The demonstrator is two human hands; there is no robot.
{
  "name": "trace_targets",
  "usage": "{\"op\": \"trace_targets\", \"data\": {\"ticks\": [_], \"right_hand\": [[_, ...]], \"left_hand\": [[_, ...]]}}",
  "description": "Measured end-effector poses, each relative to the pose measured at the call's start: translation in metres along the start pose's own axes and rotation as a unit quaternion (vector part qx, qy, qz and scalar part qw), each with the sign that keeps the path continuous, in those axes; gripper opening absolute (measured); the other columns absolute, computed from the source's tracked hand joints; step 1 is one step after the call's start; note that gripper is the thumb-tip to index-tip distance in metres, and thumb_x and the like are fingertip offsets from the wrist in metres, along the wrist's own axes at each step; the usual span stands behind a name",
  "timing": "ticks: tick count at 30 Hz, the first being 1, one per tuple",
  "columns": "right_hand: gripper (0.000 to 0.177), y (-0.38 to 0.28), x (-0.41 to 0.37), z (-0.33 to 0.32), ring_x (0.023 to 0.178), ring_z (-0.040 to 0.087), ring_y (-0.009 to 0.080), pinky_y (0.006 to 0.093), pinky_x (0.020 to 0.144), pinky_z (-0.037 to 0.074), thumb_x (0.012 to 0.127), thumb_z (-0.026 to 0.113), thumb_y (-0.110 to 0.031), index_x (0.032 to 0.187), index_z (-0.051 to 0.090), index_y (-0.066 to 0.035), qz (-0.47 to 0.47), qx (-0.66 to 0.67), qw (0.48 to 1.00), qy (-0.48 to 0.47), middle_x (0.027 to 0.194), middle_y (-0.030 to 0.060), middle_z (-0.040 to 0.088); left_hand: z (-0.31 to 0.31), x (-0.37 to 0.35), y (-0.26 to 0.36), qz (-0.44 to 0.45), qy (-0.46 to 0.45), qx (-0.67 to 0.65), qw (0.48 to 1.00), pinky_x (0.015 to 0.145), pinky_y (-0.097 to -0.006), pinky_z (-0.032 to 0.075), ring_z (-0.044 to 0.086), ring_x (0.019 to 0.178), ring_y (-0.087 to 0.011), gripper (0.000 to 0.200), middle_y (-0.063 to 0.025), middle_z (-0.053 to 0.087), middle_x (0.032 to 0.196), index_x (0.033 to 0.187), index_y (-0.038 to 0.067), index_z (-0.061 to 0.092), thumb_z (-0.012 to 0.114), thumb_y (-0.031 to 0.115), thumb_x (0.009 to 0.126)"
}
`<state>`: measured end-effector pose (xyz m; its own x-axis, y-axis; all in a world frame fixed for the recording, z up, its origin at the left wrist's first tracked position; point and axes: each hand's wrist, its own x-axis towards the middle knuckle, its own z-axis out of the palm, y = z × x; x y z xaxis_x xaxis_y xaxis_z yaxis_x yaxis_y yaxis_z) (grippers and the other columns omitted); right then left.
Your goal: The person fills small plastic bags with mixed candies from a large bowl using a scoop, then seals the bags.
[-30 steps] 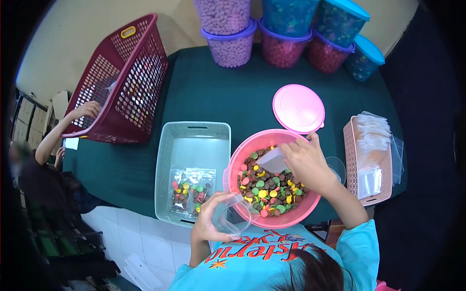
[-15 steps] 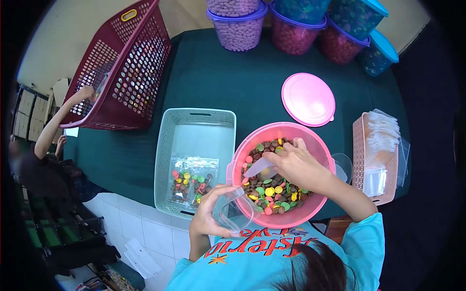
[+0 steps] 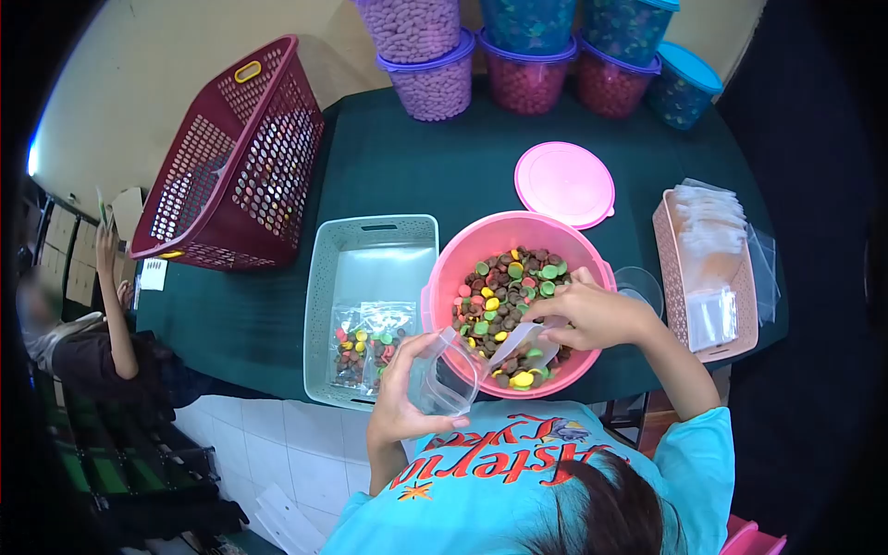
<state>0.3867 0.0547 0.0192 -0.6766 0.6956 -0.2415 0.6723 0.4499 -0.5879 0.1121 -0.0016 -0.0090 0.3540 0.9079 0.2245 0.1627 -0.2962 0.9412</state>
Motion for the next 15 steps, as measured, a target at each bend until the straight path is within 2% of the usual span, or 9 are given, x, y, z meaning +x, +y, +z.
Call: {"op": "trace_targets", "data": {"ticks": [1, 3, 5, 6, 10, 12, 15], "right_hand": [[0.026, 0.0, -0.006, -0.001, 0.079, 0.053, 0.0217, 0.0361, 0.08, 0.025, 0.078, 0.054, -0.02, 0.104, 0.059, -0.014, 0.015, 0.012, 1.0, -0.017, 0.076, 0.0062, 0.063], [0.028, 0.003, -0.013, 0.007, 0.074, 0.053, 0.0226, 0.0365, 0.079, 0.026, 0.079, 0.051, -0.02, 0.104, 0.059, -0.01, -0.006, 0.007, 1.0, 0.02, 0.072, 0.0077, 0.061], [0.022, 0.0, -0.013, 0.008, 0.067, 0.055, 0.0249, 0.0366, 0.073, 0.026, 0.079, 0.05, -0.02, 0.09, 0.062, -0.007, 0.017, -0.023, 0.998, 0.047, 0.062, 0.0104, 0.058], [0.023, -0.005, -0.011, 0.006, 0.068, 0.055, 0.0254, 0.038, 0.074, 0.026, 0.081, 0.046, -0.021, 0.083, 0.061, -0.004, 0.042, -0.04, 0.998, 0.017, 0.061, 0.012, 0.056], [0.025, 0.0, 0.0, 0.008, 0.07, 0.055, 0.0266, 0.041, 0.075, 0.028, 0.084, 0.042, -0.022, 0.079, 0.059, -0.003, 0.05, -0.026, 0.998, 0.012, 0.064, 0.0135, 0.056], [0.028, 0.006, 0.005, 0.008, 0.073, 0.055, 0.0285, 0.0439, 0.075, 0.031, 0.085, 0.04, -0.023, 0.08, 0.058, -0.003, 0.036, 0.041, 0.998, -0.011, 0.067, 0.0144, 0.056], [0.028, 0.008, 0.009, 0.004, 0.075, 0.056, 0.0291, 0.0442, 0.074, 0.033, 0.085, 0.04, -0.024, 0.081, 0.058, -0.003, 0.027, 0.054, 0.998, -0.008, 0.068, 0.0137, 0.057]], "left_hand": [[0.002, -0.002, 0.001, 0.004, -0.004, 0.0, 1.0, 0.086, -0.0354, 0.037, 0.05, 0.098, -0.0255, 0.091, -0.0141, 0.051, 0.108, 0.117, 0.001, 0.045, 0.083, 0.03, 0.04], [0.006, -0.007, 0.003, 0.014, 0.017, -0.006, 1.0, 0.085, -0.0351, 0.038, 0.05, 0.098, -0.0252, 0.088, -0.0143, 0.051, 0.108, 0.116, 0.001, 0.045, 0.083, 0.029, 0.042], [0.009, -0.01, 0.005, 0.022, 0.018, 0.019, 0.999, 0.084, -0.0347, 0.039, 0.051, 0.097, -0.0248, 0.086, -0.0142, 0.051, 0.108, 0.115, 0.001, 0.046, 0.083, 0.029, 0.043], [0.01, -0.011, 0.006, 0.028, 0.021, 0.044, 0.998, 0.082, -0.0343, 0.04, 0.051, 0.096, -0.0243, 0.084, -0.0141, 0.052, 0.107, 0.114, 0.001, 0.046, 0.083, 0.029, 0.044], [0.015, -0.014, 0.014, 0.039, 0.04, 0.083, 0.995, 0.079, -0.0333, 0.041, 0.052, 0.095, -0.0231, 0.081, -0.0135, 0.052, 0.105, 0.113, 0.001, 0.046, 0.083, 0.029, 0.046], [0.015, -0.017, 0.015, -0.018, 0.045, 0.052, 0.997, 0.091, -0.0355, 0.036, 0.047, 0.104, -0.0227, 0.085, -0.0121, 0.046, 0.11, 0.116, -0.002, 0.044, 0.082, 0.024, 0.044], [0.014, -0.016, 0.016, -0.007, 0.059, 0.044, 0.997, 0.09, -0.0355, 0.036, 0.047, 0.105, -0.0221, 0.084, -0.0118, 0.046, 0.111, 0.116, -0.002, 0.043, 0.082, 0.023, 0.046]]}}
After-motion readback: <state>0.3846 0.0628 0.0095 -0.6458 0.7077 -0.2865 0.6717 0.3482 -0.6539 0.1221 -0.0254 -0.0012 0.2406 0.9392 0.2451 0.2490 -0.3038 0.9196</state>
